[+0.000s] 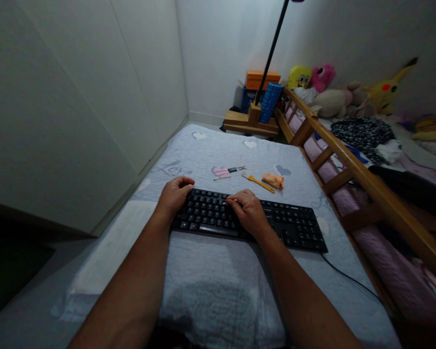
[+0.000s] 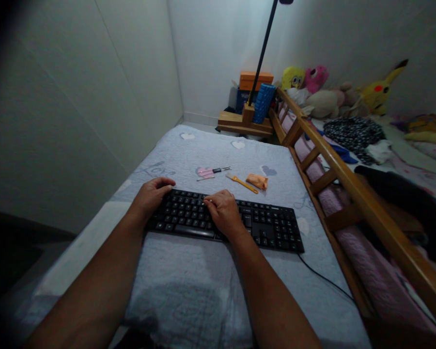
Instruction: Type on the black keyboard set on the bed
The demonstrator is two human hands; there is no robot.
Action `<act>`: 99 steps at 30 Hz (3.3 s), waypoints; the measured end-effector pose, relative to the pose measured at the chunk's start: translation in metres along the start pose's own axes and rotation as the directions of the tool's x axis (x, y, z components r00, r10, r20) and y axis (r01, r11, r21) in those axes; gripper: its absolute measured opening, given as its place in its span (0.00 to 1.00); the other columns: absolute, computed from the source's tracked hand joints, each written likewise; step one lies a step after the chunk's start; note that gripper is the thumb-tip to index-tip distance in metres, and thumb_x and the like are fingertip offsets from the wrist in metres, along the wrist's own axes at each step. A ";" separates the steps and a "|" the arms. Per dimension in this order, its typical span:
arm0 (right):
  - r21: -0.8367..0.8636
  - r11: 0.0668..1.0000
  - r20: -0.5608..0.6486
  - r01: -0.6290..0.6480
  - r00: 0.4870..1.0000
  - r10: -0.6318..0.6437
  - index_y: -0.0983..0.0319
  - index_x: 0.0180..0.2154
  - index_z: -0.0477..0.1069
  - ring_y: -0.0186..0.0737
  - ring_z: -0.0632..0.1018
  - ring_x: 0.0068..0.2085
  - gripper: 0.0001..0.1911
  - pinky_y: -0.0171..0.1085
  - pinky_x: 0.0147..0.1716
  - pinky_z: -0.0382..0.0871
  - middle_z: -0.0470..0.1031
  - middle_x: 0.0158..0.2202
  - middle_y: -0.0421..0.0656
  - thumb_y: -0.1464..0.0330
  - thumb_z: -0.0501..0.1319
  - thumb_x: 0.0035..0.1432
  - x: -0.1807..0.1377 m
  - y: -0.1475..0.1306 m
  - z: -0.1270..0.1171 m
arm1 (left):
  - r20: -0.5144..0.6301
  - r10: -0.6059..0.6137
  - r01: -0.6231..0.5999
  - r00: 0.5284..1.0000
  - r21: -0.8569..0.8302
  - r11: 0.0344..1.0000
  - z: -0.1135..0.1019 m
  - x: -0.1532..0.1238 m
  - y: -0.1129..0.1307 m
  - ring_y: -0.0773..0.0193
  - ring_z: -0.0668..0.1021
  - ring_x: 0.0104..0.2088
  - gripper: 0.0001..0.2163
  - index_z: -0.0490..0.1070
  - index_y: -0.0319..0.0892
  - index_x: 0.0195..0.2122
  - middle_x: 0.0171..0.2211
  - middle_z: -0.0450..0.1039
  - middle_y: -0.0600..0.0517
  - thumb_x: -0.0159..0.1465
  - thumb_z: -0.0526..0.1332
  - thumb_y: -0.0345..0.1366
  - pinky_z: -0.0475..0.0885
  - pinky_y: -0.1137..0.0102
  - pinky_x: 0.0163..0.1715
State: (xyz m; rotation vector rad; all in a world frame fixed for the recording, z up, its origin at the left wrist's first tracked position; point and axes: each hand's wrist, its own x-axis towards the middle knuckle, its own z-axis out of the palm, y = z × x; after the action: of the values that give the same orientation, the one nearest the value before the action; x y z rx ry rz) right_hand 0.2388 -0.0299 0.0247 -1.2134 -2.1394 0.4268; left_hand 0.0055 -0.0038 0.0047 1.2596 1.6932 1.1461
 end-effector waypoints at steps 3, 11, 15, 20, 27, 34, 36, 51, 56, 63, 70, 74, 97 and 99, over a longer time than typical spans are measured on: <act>-0.006 1.000 -0.016 -0.003 1.000 0.003 0.59 0.35 0.76 0.42 0.73 0.39 0.08 0.41 0.42 0.64 0.78 0.33 0.43 0.71 0.57 0.60 0.002 0.001 0.001 | -0.002 -0.002 0.002 1.000 0.002 1.000 0.000 -0.001 0.002 0.61 0.74 0.33 0.11 0.73 0.41 0.33 0.30 0.73 0.52 0.49 0.59 0.38 0.67 0.66 0.39; -0.011 1.000 -0.017 -0.003 1.000 0.003 0.61 0.35 0.76 0.42 0.72 0.39 0.08 0.41 0.42 0.64 0.78 0.33 0.44 0.71 0.58 0.59 0.003 0.001 0.002 | -0.002 -0.001 0.001 1.000 0.010 1.000 0.000 0.000 0.000 0.61 0.73 0.32 0.11 0.73 0.41 0.33 0.30 0.73 0.52 0.49 0.59 0.38 0.67 0.66 0.38; 0.005 1.000 0.003 0.004 1.000 -0.004 0.61 0.35 0.76 0.41 0.72 0.39 0.07 0.41 0.42 0.63 0.78 0.33 0.43 0.71 0.58 0.60 0.001 0.000 0.001 | -0.001 0.010 -0.010 1.000 -0.005 1.000 0.000 0.002 -0.003 0.61 0.73 0.32 0.11 0.73 0.41 0.33 0.29 0.73 0.52 0.49 0.59 0.37 0.66 0.66 0.38; 0.015 1.000 0.014 0.010 1.000 -0.010 0.60 0.33 0.76 0.41 0.72 0.38 0.07 0.41 0.42 0.63 0.77 0.32 0.43 0.71 0.58 0.59 -0.001 -0.002 0.000 | -0.006 0.021 -0.021 1.000 -0.008 1.000 0.001 0.002 -0.005 0.61 0.73 0.33 0.11 0.73 0.41 0.33 0.29 0.73 0.52 0.49 0.60 0.38 0.66 0.67 0.38; 0.031 1.000 -0.004 -0.004 1.000 0.004 0.59 0.34 0.76 0.41 0.72 0.39 0.08 0.41 0.42 0.63 0.78 0.32 0.43 0.70 0.58 0.60 0.000 0.001 0.001 | -0.011 0.013 -0.013 1.000 -0.001 1.000 0.001 0.001 -0.002 0.61 0.73 0.32 0.11 0.73 0.41 0.32 0.29 0.73 0.52 0.48 0.60 0.37 0.66 0.66 0.38; 0.017 1.000 -0.035 -0.015 0.999 0.015 0.59 0.35 0.76 0.42 0.73 0.39 0.07 0.41 0.42 0.64 0.79 0.33 0.43 0.71 0.58 0.59 0.003 0.005 0.004 | -0.004 -0.001 0.001 1.000 0.007 1.000 0.000 0.000 0.000 0.62 0.73 0.32 0.11 0.73 0.41 0.32 0.29 0.73 0.52 0.48 0.59 0.37 0.66 0.67 0.37; 0.017 1.000 -0.038 -0.018 0.999 0.018 0.60 0.35 0.77 0.42 0.73 0.39 0.08 0.41 0.42 0.64 0.79 0.33 0.43 0.70 0.58 0.59 0.003 0.005 0.004 | -0.005 -0.002 0.002 1.000 0.002 1.000 0.000 -0.001 0.000 0.62 0.73 0.31 0.11 0.73 0.41 0.33 0.29 0.73 0.52 0.49 0.59 0.37 0.66 0.67 0.37; -0.008 0.998 -0.051 -0.069 0.996 0.069 0.59 0.32 0.76 0.42 0.73 0.39 0.08 0.40 0.42 0.64 0.78 0.33 0.43 0.70 0.57 0.60 0.000 0.010 -0.007 | -0.002 0.012 -0.012 1.000 0.019 1.000 0.000 0.001 -0.003 0.61 0.73 0.32 0.11 0.73 0.41 0.33 0.30 0.73 0.52 0.49 0.59 0.37 0.67 0.67 0.37; -0.011 0.999 -0.040 -0.051 0.998 0.050 0.60 0.32 0.75 0.42 0.73 0.39 0.08 0.40 0.42 0.64 0.78 0.33 0.43 0.70 0.57 0.59 -0.001 0.008 -0.008 | -0.002 0.004 -0.004 1.000 0.017 1.000 0.000 0.000 -0.001 0.62 0.73 0.32 0.11 0.73 0.41 0.33 0.29 0.73 0.52 0.49 0.59 0.37 0.66 0.67 0.37; -0.006 0.999 0.001 -0.042 0.999 0.042 0.60 0.31 0.75 0.41 0.73 0.38 0.08 0.41 0.41 0.64 0.77 0.31 0.43 0.70 0.57 0.59 -0.003 0.005 -0.010 | 0.004 0.010 -0.010 1.000 0.011 1.000 -0.001 0.000 0.000 0.61 0.73 0.32 0.11 0.73 0.41 0.32 0.29 0.73 0.52 0.49 0.59 0.37 0.66 0.67 0.37; 0.010 0.999 0.011 -0.032 0.999 0.032 0.59 0.30 0.74 0.41 0.72 0.37 0.09 0.40 0.41 0.63 0.76 0.30 0.42 0.70 0.57 0.59 -0.003 0.003 -0.010 | 0.003 0.017 -0.017 1.000 0.015 1.000 -0.001 0.001 -0.003 0.60 0.73 0.33 0.11 0.73 0.41 0.32 0.30 0.73 0.52 0.49 0.59 0.38 0.66 0.66 0.38; 0.009 1.000 0.000 -0.020 1.000 0.020 0.59 0.31 0.74 0.41 0.72 0.38 0.09 0.40 0.41 0.63 0.76 0.31 0.43 0.69 0.56 0.60 -0.003 0.003 -0.009 | 0.006 0.025 -0.025 1.000 0.025 0.999 -0.001 0.001 -0.003 0.60 0.73 0.33 0.11 0.73 0.41 0.33 0.30 0.73 0.51 0.49 0.59 0.38 0.66 0.65 0.38; 0.051 0.999 0.005 0.005 1.000 -0.005 0.60 0.33 0.76 0.40 0.73 0.37 0.08 0.40 0.41 0.65 0.76 0.31 0.43 0.71 0.57 0.59 -0.001 -0.002 0.000 | 0.001 0.025 -0.025 1.000 0.013 1.000 0.000 0.001 -0.001 0.61 0.73 0.33 0.11 0.73 0.41 0.32 0.30 0.73 0.52 0.49 0.60 0.38 0.66 0.66 0.39; 0.050 0.999 0.009 0.002 1.000 -0.002 0.60 0.33 0.76 0.40 0.73 0.37 0.08 0.39 0.41 0.65 0.77 0.31 0.43 0.71 0.58 0.59 -0.001 -0.001 -0.002 | 0.001 0.028 -0.028 1.000 0.010 1.000 -0.001 0.001 -0.001 0.61 0.73 0.33 0.11 0.73 0.41 0.32 0.30 0.73 0.52 0.49 0.60 0.38 0.66 0.66 0.39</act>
State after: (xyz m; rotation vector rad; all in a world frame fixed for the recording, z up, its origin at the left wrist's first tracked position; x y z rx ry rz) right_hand 0.2398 -0.0317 0.0260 -1.1834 -2.1247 0.4837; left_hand 0.0044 -0.0034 0.0036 1.2941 1.6876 1.1543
